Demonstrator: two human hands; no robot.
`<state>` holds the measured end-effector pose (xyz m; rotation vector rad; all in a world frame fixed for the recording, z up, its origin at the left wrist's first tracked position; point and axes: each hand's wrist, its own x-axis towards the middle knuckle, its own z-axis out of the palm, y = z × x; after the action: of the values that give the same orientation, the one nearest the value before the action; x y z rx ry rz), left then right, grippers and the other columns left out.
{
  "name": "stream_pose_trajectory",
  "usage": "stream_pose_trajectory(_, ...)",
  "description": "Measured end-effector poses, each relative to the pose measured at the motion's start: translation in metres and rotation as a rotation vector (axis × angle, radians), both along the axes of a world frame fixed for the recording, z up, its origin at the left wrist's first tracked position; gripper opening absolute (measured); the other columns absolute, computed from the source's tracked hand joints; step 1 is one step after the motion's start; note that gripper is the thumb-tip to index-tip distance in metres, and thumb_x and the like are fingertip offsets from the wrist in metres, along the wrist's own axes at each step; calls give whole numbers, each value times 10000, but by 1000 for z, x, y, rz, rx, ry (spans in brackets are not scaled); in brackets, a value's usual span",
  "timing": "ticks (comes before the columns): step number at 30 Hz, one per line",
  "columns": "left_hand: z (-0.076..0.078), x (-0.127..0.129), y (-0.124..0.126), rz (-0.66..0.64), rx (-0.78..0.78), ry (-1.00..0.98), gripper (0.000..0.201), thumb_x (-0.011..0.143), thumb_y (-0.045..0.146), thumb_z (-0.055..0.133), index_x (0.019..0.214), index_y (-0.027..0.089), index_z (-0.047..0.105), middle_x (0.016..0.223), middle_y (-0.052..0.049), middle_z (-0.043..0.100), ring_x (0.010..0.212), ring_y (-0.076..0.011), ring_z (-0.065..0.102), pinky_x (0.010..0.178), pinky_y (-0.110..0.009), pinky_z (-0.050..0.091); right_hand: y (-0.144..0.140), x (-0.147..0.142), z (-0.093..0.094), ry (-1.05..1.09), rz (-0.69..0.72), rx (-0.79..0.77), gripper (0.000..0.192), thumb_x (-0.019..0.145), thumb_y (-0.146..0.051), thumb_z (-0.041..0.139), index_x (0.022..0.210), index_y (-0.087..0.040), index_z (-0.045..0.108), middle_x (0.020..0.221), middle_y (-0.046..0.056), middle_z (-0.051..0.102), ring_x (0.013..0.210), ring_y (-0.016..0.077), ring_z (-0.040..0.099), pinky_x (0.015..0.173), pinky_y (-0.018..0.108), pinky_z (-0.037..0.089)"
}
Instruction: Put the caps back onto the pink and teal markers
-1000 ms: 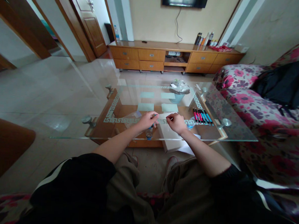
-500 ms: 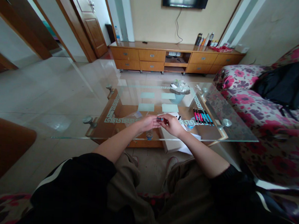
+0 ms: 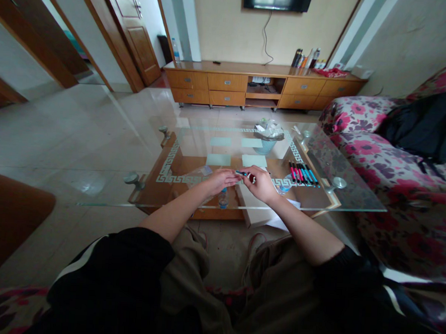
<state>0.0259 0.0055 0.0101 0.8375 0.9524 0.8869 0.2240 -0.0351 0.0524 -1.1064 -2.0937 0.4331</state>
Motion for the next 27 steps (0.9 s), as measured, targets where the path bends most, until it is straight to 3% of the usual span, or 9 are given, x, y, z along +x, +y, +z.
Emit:
stream_pose_trajectory(5, -6, -2, 3, 102, 128, 140, 269, 861, 204, 735, 1100, 125, 642, 989, -119, 768, 843, -187, 758, 795, -293, 548, 2, 2, -3, -35, -38, -4, 307, 931, -192, 579, 1206, -176, 715, 999, 67, 715, 722, 152, 616, 797, 279, 490)
stream_pose_trajectory(9, -14, -6, 10, 39, 326, 393, 275, 940, 259, 625, 1169, 111, 659, 973, -113, 766, 720, -168, 722, 734, -301, 552, 4, 1, -7, -135, -22, -44, 315, 937, -201, 573, 1211, -195, 729, 1038, 77, 732, 782, 168, 641, 808, 281, 494)
stream_pose_trajectory(13, -21, -12, 15, -28, 668, 673, 278, 906, 220, 633, 1155, 132, 721, 1014, -108, 751, 889, -203, 693, 876, -342, 541, 5, 3, -12, -253, 12, -103, 305, 941, -222, 594, 1210, -229, 737, 1042, 68, 736, 804, 174, 661, 802, 277, 496)
stream_pose_trajectory(17, -22, -15, 14, -113, 848, 895, 262, 860, 207, 665, 1095, 189, 778, 1036, -92, 702, 1023, -222, 632, 991, -366, 491, 6, 5, -19, -355, 98, -151, 317, 896, -179, 657, 1192, -248, 745, 1036, 64, 737, 900, 195, 685, 849, 275, 499)
stream_pose_trajectory(22, -22, -13, 9, -241, 913, 1035, 234, 835, 267, 711, 1044, 233, 810, 998, -84, 648, 1023, -234, 578, 1032, -408, 435, 6, 5, -24, -421, 171, -178, 306, 871, -132, 677, 1135, -257, 769, 1012, 63, 729, 908, 193, 689, 861, 270, 501)
stream_pose_trajectory(27, -21, -13, 8, -240, 890, 1035, 234, 815, 266, 729, 1032, 253, 815, 983, -77, 630, 1013, -244, 559, 1042, -428, 402, 6, 6, -24, -455, 198, -173, 275, 862, -109, 673, 1073, -244, 787, 984, 73, 710, 873, 196, 680, 838, 272, 499)
